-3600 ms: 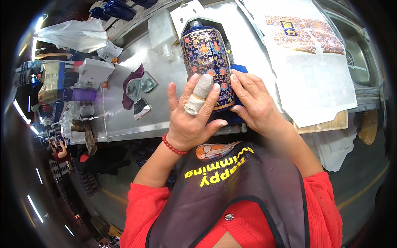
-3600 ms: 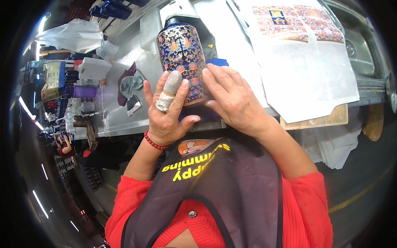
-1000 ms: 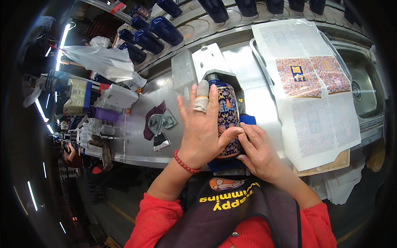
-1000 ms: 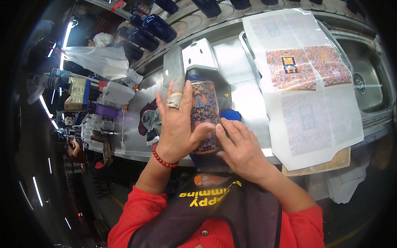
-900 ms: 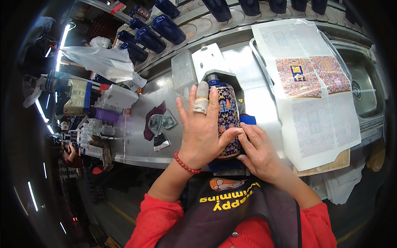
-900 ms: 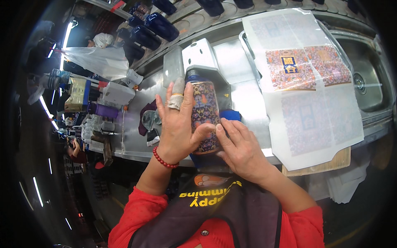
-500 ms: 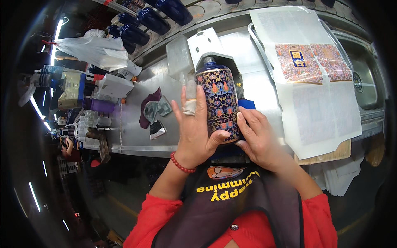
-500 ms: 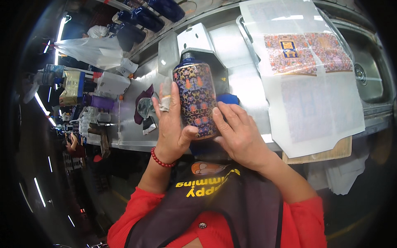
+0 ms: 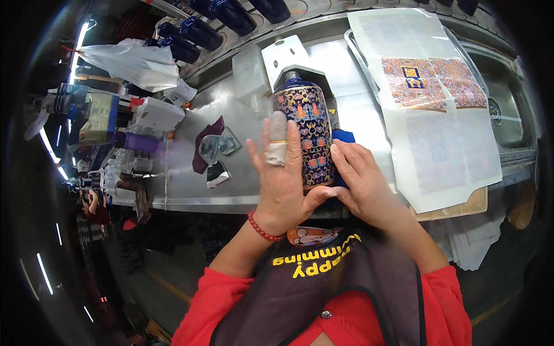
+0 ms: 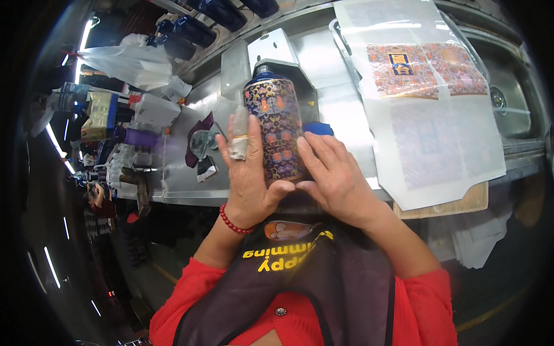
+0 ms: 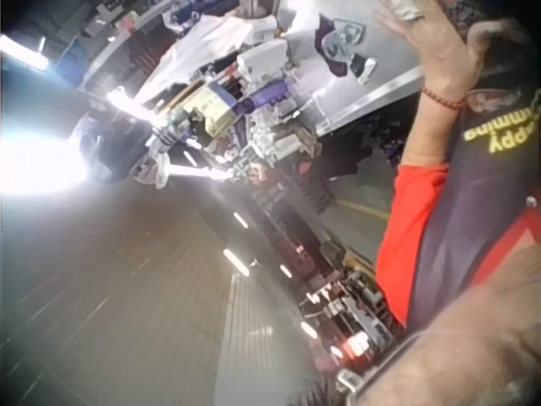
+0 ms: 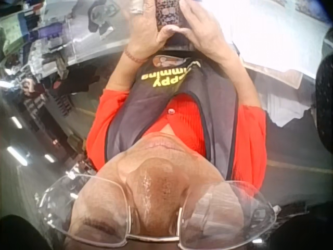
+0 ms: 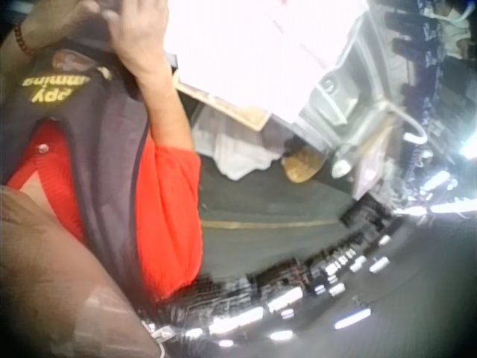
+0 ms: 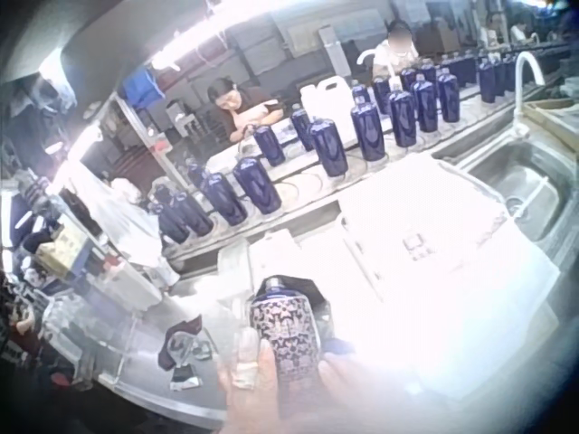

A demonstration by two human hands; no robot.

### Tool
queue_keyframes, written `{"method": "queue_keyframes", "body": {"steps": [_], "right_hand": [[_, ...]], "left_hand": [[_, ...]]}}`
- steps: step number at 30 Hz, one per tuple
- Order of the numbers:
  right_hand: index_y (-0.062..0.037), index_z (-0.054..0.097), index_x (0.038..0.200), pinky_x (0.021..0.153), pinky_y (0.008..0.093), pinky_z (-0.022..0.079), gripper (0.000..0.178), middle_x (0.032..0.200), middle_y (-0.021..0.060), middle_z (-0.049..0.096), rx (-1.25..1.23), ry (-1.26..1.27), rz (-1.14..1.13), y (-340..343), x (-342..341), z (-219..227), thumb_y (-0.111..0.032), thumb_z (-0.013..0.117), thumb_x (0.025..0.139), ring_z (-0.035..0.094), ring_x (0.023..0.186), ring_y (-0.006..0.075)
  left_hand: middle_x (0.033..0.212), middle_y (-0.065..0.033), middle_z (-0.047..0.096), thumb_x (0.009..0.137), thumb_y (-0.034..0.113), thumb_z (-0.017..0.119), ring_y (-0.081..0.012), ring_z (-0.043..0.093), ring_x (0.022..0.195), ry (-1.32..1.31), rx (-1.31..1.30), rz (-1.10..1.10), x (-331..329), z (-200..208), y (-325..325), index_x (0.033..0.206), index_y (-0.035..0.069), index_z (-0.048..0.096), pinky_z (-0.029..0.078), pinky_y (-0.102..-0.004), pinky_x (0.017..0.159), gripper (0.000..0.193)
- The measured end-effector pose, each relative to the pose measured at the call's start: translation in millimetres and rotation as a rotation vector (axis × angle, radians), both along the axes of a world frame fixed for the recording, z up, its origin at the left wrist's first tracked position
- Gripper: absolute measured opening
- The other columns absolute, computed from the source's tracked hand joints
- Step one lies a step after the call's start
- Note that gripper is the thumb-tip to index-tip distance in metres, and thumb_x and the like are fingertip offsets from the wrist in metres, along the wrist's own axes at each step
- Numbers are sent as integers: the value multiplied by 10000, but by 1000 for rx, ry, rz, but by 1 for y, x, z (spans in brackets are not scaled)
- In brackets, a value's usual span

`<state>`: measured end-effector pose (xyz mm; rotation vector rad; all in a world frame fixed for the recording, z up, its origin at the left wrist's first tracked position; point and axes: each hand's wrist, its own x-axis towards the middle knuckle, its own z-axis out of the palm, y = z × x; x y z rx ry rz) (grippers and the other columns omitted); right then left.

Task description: The person applies decorative stickers to a dark blue ceramic jar, smoothing each sticker with fingers and a green sponge. They rotate the jar to align and press the stickers, then repeat the process with a second sticker on the opposite side.

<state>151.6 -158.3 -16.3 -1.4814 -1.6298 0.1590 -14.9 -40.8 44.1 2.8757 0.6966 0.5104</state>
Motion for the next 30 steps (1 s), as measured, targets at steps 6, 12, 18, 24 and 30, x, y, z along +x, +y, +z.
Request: {"method": "queue_keyframes", "body": {"steps": [6,12,18,24,30], "right_hand": [[30,431,1491,1058,501,442,856,1414,282,501,-60,-52,4,3,-2,1,-175,808,750,497,1249,454],[19,436,1494,1046,498,451,840,1398,289,508,-22,-60,-37,6,-7,0,-174,790,758,504,1233,458],[7,438,1495,1034,499,458,822,1396,288,509,-22,-53,-37,5,-7,2,-156,788,768,506,1234,454],[-5,433,1502,1044,500,451,853,1406,284,498,-43,-17,-6,3,-6,2,-103,807,742,503,1237,454],[-26,443,1503,1032,496,462,845,1401,277,506,-18,-17,-9,3,-5,1,-98,806,743,504,1239,453]], "left_hand": [[1595,-310,291,859,829,447,-512,191,1507,18,45,18,-15,-15,-9,1592,-74,193,-18,-725,1148,1190],[1594,-283,322,882,809,431,-496,230,1504,83,159,0,-12,-14,-10,1586,-47,255,-31,-714,1154,1123],[1610,-247,330,891,808,412,-474,235,1511,37,108,3,-12,-16,-10,1589,-19,281,-50,-699,1163,1091],[1578,-223,416,926,787,374,-457,298,1494,7,102,-56,-25,-21,-13,1553,10,395,-68,-662,1185,999],[1489,-178,543,968,741,357,-400,394,1460,-23,164,-90,-36,-24,-14,1468,37,542,-54,-630,1213,884]]}}
